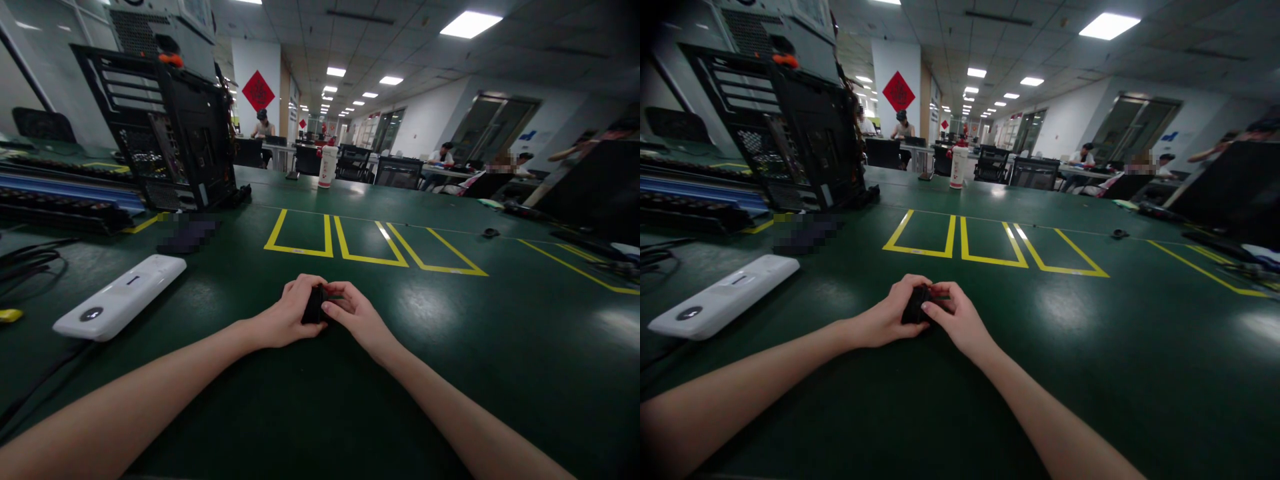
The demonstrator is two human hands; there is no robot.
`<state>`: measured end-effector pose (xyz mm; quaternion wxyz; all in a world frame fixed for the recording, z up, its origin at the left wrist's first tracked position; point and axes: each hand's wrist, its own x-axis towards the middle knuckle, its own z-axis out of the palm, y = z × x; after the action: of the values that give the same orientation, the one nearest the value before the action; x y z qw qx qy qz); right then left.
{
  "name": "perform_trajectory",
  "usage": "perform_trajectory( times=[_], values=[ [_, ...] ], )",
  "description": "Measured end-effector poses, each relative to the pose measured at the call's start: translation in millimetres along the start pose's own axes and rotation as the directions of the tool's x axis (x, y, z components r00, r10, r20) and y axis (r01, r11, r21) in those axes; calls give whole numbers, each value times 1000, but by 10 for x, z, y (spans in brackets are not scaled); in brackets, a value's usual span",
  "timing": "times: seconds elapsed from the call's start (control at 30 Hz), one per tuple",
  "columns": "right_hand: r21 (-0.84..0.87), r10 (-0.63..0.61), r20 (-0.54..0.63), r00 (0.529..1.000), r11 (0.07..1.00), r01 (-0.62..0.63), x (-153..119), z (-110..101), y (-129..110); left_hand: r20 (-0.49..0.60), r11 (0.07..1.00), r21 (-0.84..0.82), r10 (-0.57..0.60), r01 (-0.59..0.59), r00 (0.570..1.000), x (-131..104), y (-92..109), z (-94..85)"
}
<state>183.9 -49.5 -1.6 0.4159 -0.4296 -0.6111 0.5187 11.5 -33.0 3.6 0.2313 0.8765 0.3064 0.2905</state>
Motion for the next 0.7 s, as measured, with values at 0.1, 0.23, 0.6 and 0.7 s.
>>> perform_trajectory(
  times=[0.1,0.23,0.6,0.7],
  values=[
    [35,1,55,998,999,-3,-6,-13,-10,0,1000,4,1,-1,1000,-2,-2,1],
    [96,-28,90,996,995,19,-19,-21,-11,4,1000,6,-2,2,1000,-8,-13,0],
    [10,-1,21,1000,1000,1,2,-1,15,7,1000,5,-10,10,1000,-3,-13,3],
    [-14,32,36,999,999,-31,-8,-4,0,1,1000,3,-10,10,1000,-4,-20,8]
  ],
)
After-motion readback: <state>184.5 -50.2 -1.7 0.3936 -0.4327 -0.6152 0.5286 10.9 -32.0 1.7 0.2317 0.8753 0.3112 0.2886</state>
